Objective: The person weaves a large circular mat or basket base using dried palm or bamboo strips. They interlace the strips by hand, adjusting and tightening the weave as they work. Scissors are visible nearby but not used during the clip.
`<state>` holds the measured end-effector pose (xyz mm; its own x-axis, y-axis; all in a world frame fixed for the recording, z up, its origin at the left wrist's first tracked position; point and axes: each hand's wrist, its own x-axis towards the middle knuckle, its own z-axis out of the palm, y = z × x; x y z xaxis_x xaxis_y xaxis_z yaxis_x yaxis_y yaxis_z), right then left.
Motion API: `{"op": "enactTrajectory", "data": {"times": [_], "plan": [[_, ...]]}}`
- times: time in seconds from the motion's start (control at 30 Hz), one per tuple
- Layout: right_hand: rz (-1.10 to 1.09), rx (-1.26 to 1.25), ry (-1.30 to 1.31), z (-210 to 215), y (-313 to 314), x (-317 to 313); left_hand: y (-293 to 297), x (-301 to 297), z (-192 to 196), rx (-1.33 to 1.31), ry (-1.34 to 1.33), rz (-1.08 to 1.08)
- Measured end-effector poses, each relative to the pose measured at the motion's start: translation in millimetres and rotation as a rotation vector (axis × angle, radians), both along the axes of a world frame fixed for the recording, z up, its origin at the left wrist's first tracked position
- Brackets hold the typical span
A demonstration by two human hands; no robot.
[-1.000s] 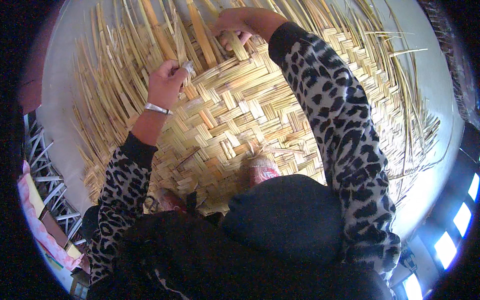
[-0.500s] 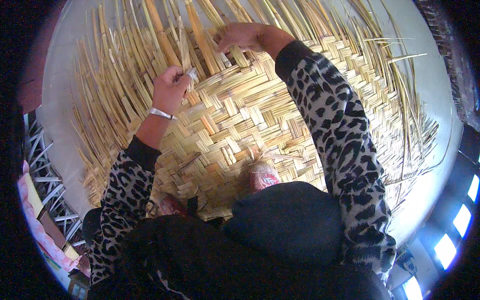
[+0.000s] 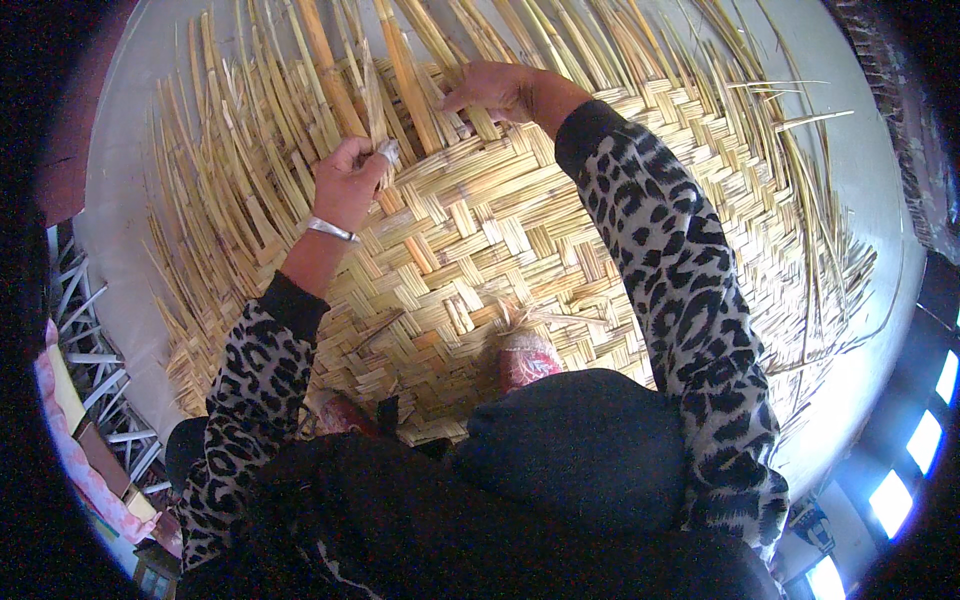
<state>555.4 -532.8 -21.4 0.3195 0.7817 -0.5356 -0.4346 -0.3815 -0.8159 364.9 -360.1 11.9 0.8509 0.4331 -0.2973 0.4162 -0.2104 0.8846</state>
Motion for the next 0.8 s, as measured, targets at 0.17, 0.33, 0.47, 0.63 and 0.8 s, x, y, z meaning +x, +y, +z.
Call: {"op": "enactTrajectory", "data": {"times": [0.17, 0.33, 0.47, 0.63, 0.8], "plan": [[0.015, 0.093, -0.020, -21, -5, 8, -1, -1, 0, 0.132, -0.051, -0.054], [0.006, -0.108, -0.054, -19, -4, 8, -7, 1, 10, 0.367, -0.058, -0.229], [-0.101, -0.114, -0.124, -4, 9, -6, -7, 18, 12, 0.466, -0.014, -0.368], [0.020, -0.066, -0.252, 13, 4, -8, -15, 45, -7, 0.428, -0.119, -0.202], [0.122, -0.257, -0.766, 16, 5, -7, -7, 60, -21, 0.202, 0.068, -0.177]]}}
